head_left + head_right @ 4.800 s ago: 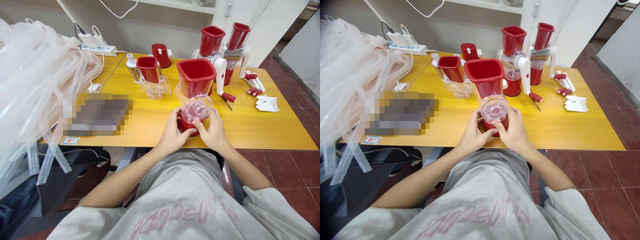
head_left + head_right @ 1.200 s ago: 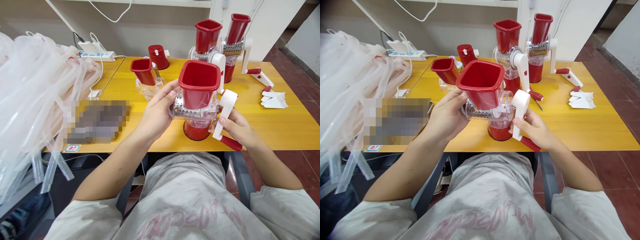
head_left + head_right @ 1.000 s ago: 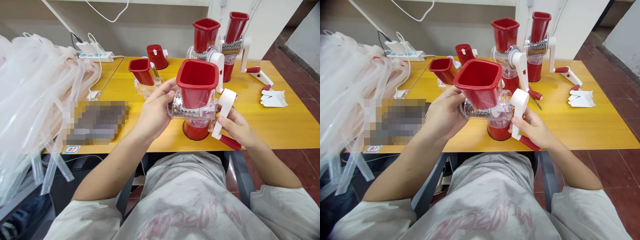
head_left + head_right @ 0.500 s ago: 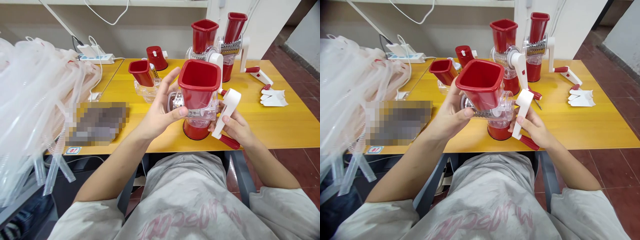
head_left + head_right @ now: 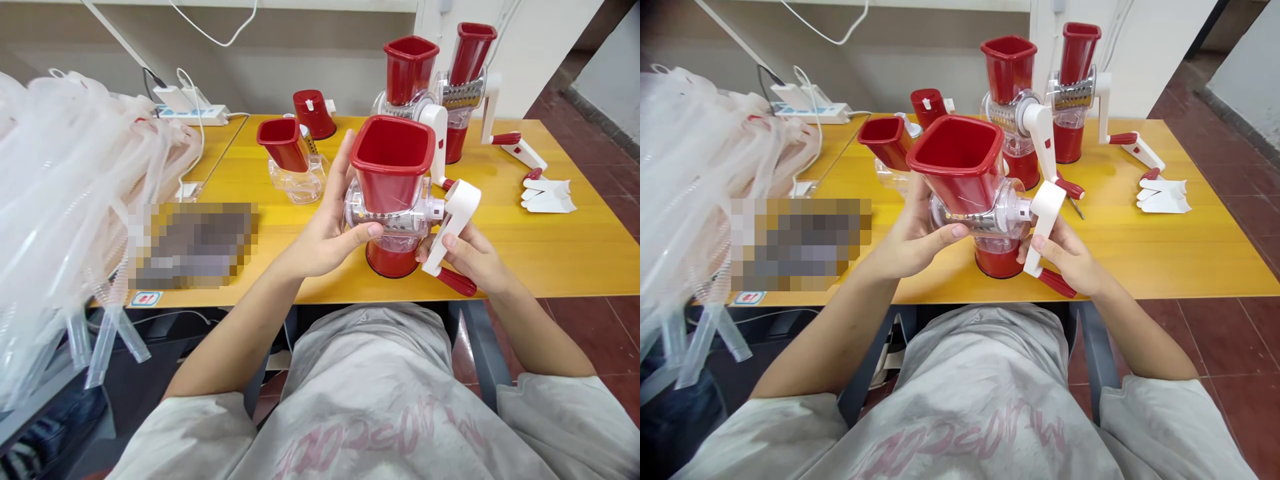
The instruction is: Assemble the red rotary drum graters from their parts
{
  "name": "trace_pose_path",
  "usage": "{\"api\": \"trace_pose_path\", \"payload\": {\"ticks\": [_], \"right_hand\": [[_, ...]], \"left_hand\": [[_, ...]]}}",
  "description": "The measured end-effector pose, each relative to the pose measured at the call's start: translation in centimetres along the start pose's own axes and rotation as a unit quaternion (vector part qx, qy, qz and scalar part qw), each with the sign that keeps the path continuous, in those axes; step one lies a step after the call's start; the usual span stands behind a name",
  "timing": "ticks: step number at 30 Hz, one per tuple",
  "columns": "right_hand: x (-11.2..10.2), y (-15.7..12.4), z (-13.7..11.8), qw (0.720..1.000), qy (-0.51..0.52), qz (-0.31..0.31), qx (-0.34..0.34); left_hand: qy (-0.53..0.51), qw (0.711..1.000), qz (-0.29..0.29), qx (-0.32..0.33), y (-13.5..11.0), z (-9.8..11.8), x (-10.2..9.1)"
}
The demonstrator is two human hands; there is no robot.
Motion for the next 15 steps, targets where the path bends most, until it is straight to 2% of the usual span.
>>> {"api": "trace_pose_path", "payload": {"ticks": [2, 6, 8, 11, 15], "right_hand": [[-0.3, -0.2, -0.3, 1.000, 0.000, -0.010, -0.006], [-1.4, -0.9, -1.0, 0.999, -0.021, -0.039, 0.000], [-2.3, -1.3, -1.3, 0.998, -0.032, -0.057, 0.005], [-3.6, -1.6, -1.1, 0.997, -0.035, -0.068, 0.011], [-4.5, -1.5, -0.3, 0.997, 0.006, -0.077, -0.001]], "left_hand": [[0.012, 1.000, 0.028, -0.001, -1.1, 0.4, 0.9], [0.044, 0.988, 0.151, 0.000, -3.3, 1.4, 2.8], [0.043, 0.981, 0.190, 0.007, -3.7, 1.8, 3.3], [0.014, 0.978, 0.206, -0.011, -3.4, 2.0, 3.2], [-0.031, 0.979, 0.196, -0.046, -2.7, 2.4, 2.4]]}}
Point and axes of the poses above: each hand's wrist, its own y-axis towards the middle knuckle, its own x-axis out of the palm, z = x × y, the point moved 1 cm from there along y, towards the middle knuckle, and after that the axes turned 15 degrees about -y, right-handed, at the moved point
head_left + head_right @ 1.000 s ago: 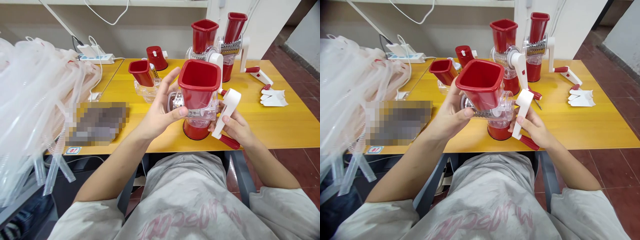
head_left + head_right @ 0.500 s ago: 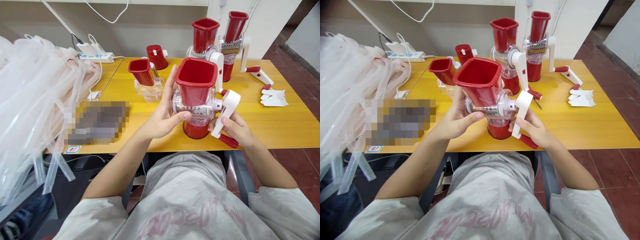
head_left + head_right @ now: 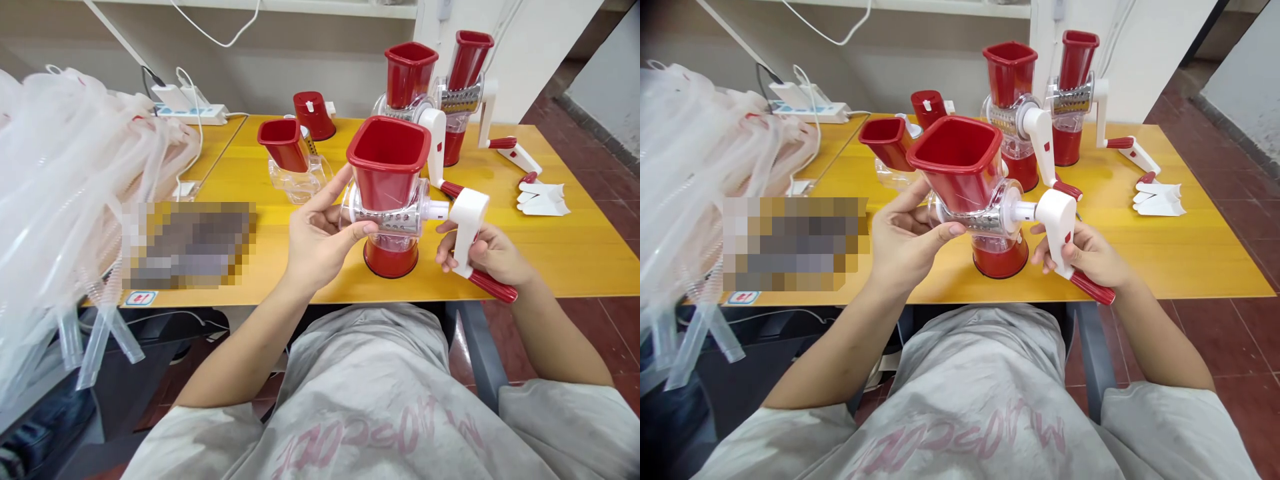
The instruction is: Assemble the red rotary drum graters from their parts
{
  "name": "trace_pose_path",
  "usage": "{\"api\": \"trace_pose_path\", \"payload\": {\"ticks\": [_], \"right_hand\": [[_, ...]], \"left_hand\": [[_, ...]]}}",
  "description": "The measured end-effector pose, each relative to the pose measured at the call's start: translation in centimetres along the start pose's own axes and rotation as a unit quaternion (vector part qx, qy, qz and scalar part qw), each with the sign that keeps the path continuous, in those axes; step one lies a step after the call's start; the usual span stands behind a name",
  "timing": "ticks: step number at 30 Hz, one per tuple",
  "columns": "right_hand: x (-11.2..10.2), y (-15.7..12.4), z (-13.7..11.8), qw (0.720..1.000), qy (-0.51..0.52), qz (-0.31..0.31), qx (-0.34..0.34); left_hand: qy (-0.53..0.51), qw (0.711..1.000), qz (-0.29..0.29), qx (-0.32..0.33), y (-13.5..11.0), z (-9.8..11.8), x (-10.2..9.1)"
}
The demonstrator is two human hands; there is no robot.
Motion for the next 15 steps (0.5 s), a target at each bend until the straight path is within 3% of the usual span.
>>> {"api": "trace_pose_path", "payload": {"ticks": [6, 15], "right_hand": [[-0.1, 0.3, 0.1, 0.997, 0.020, -0.073, 0.022], [-0.8, 1.1, -0.4, 0.992, 0.017, -0.125, 0.006]], "left_hand": [[-0.043, 0.996, -0.040, -0.073, 0.7, 1.0, -0.9], [-0.065, 0.991, -0.059, -0.099, 1.2, 0.6, -1.3]]}}
Point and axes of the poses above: each hand's wrist, its own y-axis towards the middle knuckle, its own x-axis out of the palm, z = x × y, the point moved 1 cm from there along y, towards the middle knuckle, and after that the axes turned 15 degrees about -y, right-handed, at the moved point
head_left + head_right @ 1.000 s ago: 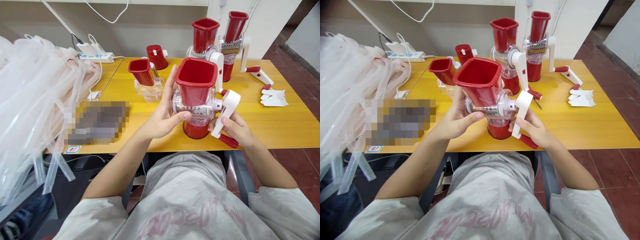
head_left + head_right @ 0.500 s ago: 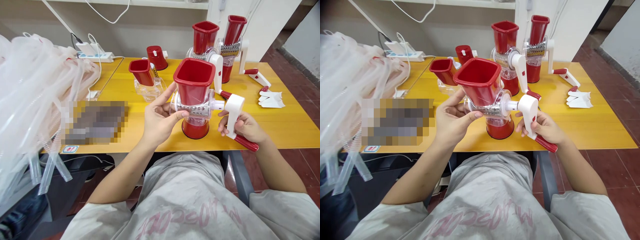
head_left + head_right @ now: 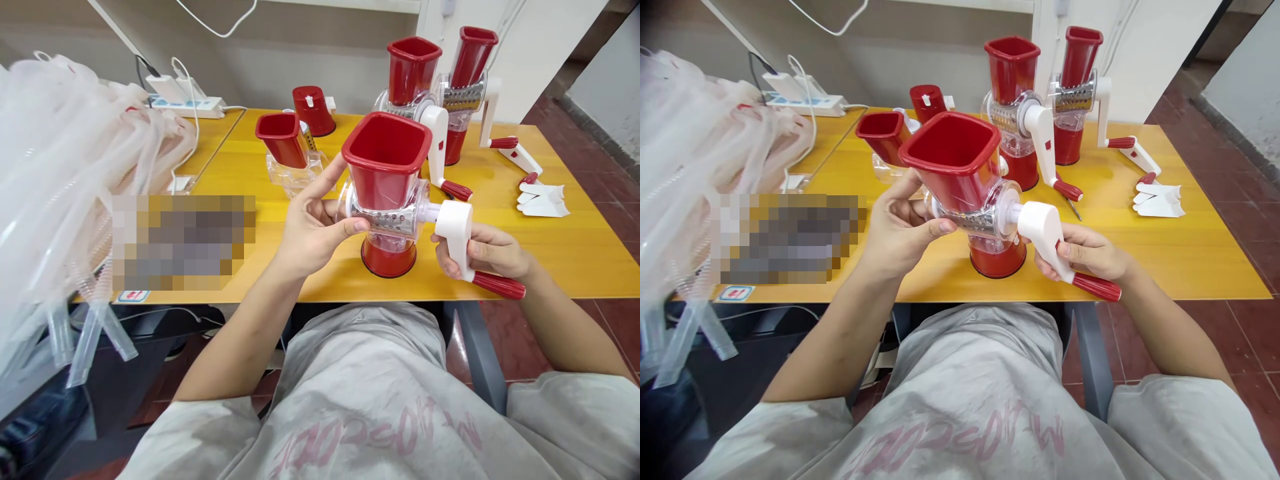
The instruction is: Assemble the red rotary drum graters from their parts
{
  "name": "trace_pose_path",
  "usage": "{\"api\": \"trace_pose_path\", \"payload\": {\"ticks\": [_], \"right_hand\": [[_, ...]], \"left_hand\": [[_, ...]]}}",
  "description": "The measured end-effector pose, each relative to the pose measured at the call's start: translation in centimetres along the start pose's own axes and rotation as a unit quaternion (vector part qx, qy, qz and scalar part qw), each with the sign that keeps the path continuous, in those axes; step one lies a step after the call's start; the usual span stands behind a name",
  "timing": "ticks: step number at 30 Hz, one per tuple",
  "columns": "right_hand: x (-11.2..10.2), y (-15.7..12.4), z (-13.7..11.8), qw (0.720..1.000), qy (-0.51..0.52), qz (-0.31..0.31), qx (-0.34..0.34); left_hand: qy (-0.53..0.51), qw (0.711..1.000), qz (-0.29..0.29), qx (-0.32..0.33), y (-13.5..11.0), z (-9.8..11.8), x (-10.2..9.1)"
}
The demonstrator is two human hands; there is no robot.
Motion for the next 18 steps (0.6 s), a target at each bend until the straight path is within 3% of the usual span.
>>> {"api": "trace_pose_path", "payload": {"ticks": [6, 10, 15, 18], "right_hand": [[-0.9, 0.5, -1.2, 0.998, -0.067, 0.001, -0.004], [-2.3, 0.9, -4.4, 0.982, -0.181, -0.057, 0.001], [-3.9, 1.7, -8.4, 0.941, -0.309, -0.133, 0.027], [-4.3, 2.0, -10.4, 0.928, -0.337, -0.152, 0.051]], "left_hand": [[0.006, 1.000, 0.000, 0.007, 0.2, -0.1, -0.3], [0.012, 1.000, 0.004, 0.016, 0.6, -0.4, -1.2], [0.007, 1.000, -0.030, 0.006, 1.3, 0.0, -1.7], [0.016, 0.999, -0.038, 0.014, 1.5, 0.4, -1.4]]}}
Point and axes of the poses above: each hand's wrist, its own y-axis towards the middle knuckle, its own x-axis out of the palm, z = x × y, the point moved 1 cm from there along y, towards the middle knuckle, and after that the axes turned 15 degrees about -y, right-handed, at the moved point
